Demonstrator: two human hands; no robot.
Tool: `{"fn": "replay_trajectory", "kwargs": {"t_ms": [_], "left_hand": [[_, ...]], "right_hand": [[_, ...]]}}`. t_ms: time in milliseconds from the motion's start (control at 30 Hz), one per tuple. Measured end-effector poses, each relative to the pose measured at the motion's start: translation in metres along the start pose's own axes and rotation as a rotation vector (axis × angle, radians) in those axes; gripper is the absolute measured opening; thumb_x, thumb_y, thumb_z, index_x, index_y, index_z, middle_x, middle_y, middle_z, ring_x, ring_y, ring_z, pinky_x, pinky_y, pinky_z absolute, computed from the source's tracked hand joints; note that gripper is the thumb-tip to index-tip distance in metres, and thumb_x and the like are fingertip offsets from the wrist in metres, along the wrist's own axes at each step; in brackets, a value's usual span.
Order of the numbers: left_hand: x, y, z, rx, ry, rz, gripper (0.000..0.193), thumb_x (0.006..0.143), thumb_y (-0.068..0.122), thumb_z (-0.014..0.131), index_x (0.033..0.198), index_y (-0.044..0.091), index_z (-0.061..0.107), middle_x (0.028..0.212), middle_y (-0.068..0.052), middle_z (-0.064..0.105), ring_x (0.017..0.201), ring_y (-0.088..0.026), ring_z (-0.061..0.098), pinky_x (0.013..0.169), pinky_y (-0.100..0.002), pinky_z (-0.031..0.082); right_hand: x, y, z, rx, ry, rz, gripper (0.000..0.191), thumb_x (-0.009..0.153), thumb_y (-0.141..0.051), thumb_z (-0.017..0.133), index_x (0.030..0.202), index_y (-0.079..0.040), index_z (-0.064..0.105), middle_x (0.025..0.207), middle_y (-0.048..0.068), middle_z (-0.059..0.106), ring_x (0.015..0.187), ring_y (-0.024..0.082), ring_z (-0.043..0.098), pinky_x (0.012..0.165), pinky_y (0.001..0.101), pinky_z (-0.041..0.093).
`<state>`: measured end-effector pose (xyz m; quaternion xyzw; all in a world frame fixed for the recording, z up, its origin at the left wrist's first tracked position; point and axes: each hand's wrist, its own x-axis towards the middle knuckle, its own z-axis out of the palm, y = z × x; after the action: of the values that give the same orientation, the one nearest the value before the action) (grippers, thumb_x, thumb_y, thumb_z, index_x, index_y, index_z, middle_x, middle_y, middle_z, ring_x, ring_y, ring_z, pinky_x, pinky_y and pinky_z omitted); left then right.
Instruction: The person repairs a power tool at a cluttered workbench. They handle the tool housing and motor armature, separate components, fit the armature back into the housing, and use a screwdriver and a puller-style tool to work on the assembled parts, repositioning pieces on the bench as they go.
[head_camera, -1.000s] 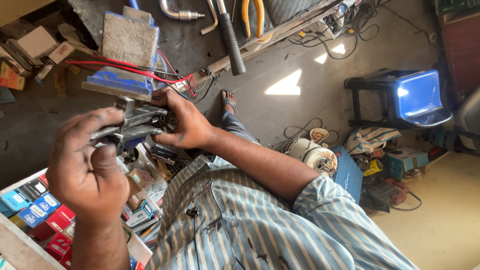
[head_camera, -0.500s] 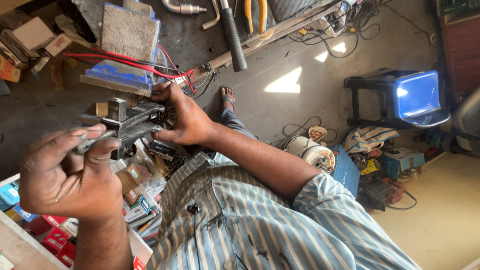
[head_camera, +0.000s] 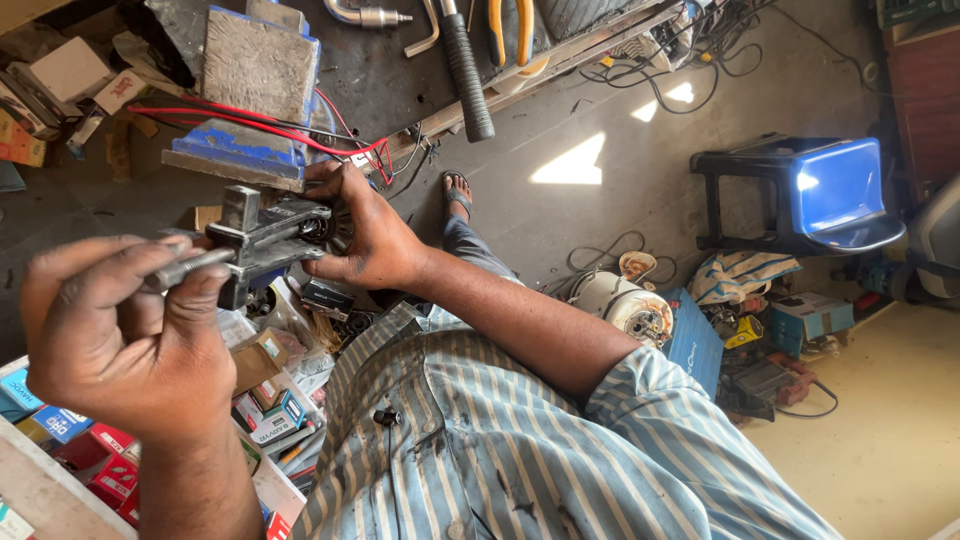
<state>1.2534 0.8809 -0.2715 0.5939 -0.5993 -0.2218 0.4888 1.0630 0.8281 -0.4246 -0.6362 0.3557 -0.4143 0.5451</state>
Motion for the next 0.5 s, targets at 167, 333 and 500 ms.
{"fn": "replay_trajectory", "kwargs": {"t_ms": [167,333,500], "left_hand": [[-0.001,-0.008,-0.002,-0.176,-0.058,0.066,0.026,0.11,0.006,0.084,0.122,-0.006,0.063,0.118,-0.01,0.056,0.096,-0.013,0.063,0.077,-0.018,0.058],[0.006,-0.015,0.002,-0.307,-0.083,0.009,0.026,0.108,0.001,0.077,0.128,-0.008,0.064,0.118,-0.013,0.063,0.108,-0.023,0.072,0.095,-0.027,0.059],[0.026,-0.004,0.002,-0.397,-0.2,-0.023,0.037,0.113,0.024,0.071,0.134,-0.005,0.061,0.13,-0.014,0.07,0.116,-0.022,0.074,0.093,-0.024,0.057]], "right_hand": [[0.003,-0.003,-0.004,-0.077,0.006,0.007,0.088,0.075,-0.013,0.09,0.146,-0.001,0.039,0.143,0.015,0.051,0.137,0.027,0.055,0.119,0.0384,0.045],[0.002,0.003,-0.002,0.016,-0.01,0.016,0.08,0.077,-0.012,0.088,0.14,-0.001,0.04,0.144,0.016,0.049,0.138,0.026,0.052,0.12,0.0377,0.042],[0.004,0.006,-0.001,0.091,0.009,-0.006,0.073,0.079,-0.011,0.087,0.136,-0.001,0.043,0.145,0.016,0.048,0.139,0.025,0.051,0.122,0.0375,0.04]]}}
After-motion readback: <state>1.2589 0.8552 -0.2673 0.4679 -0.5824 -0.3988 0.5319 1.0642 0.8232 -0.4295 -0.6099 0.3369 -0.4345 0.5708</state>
